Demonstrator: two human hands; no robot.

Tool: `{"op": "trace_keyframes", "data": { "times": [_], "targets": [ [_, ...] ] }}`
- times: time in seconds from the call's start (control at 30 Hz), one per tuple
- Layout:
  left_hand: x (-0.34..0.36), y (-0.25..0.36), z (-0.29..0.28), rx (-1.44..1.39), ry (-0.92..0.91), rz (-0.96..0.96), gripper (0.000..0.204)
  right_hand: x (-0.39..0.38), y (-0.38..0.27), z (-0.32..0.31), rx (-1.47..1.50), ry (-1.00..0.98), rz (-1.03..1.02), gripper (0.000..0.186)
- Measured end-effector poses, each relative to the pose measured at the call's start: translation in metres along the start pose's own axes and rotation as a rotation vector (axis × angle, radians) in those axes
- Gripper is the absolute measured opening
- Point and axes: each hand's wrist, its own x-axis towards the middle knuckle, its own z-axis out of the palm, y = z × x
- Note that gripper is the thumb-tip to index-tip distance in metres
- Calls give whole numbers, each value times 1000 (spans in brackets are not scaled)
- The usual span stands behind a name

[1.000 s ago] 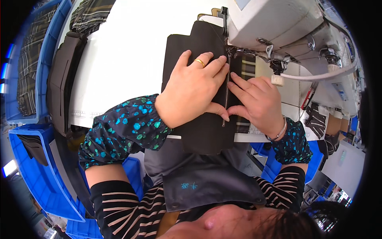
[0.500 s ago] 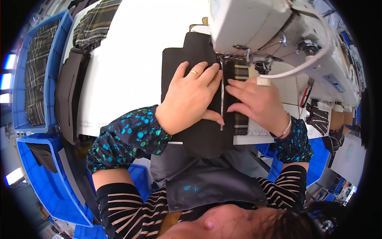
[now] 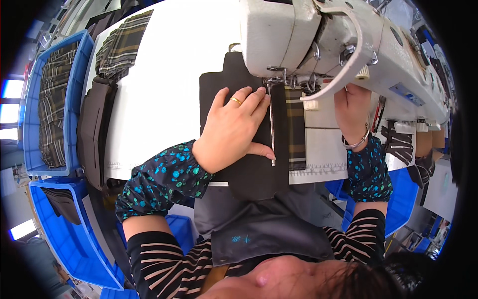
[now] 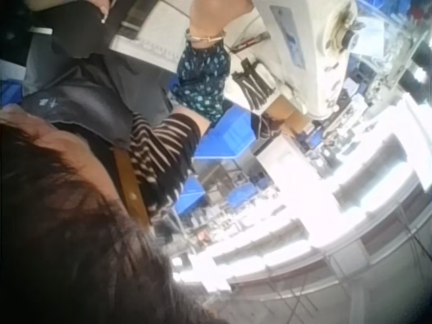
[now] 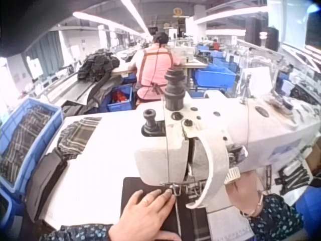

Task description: The person sews a zipper onto a dark fabric piece using an industrial sewing machine. They align the zipper, guide the fabric through the machine, and trim the excess thread with scissors.

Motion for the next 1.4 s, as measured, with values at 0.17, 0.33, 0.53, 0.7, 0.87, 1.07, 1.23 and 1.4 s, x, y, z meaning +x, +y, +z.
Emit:
{"op": "trace_keyframes", "data": {
  "times": [0.17, 0.33, 0.53, 0.7, 0.87, 1.07, 1.23, 1.4],
  "targets": [
    [-1, 1, -1, 7, -1, 5, 108, 0, 2, 3, -5, 12, -7, 10],
    [-2, 3, -1, 16, -8, 10, 108, 0, 1, 3, -24, 23, -47, 10],
    [-7, 7, 0, 20, 2, 4, 101, -8, -4, 1, -173, -215, -140, 20],
    [-8, 8, -3, 15, -1, -1, 95, -34, -24, 24, -207, -501, -362, 67],
    [-7, 7, -1, -35, 4, 2, 96, -37, -26, 26, -255, -526, -385, 79],
    [-7, 5, 0, -104, 29, -5, 100, -32, -29, 27, -241, -487, -414, 78],
    [-6, 5, 1, -202, 50, -39, 101, -32, -28, 28, -210, -476, -399, 74],
    [-5, 3, 3, -173, 45, -17, 100, -30, -26, 28, -199, -477, -394, 72]
  ]
}}
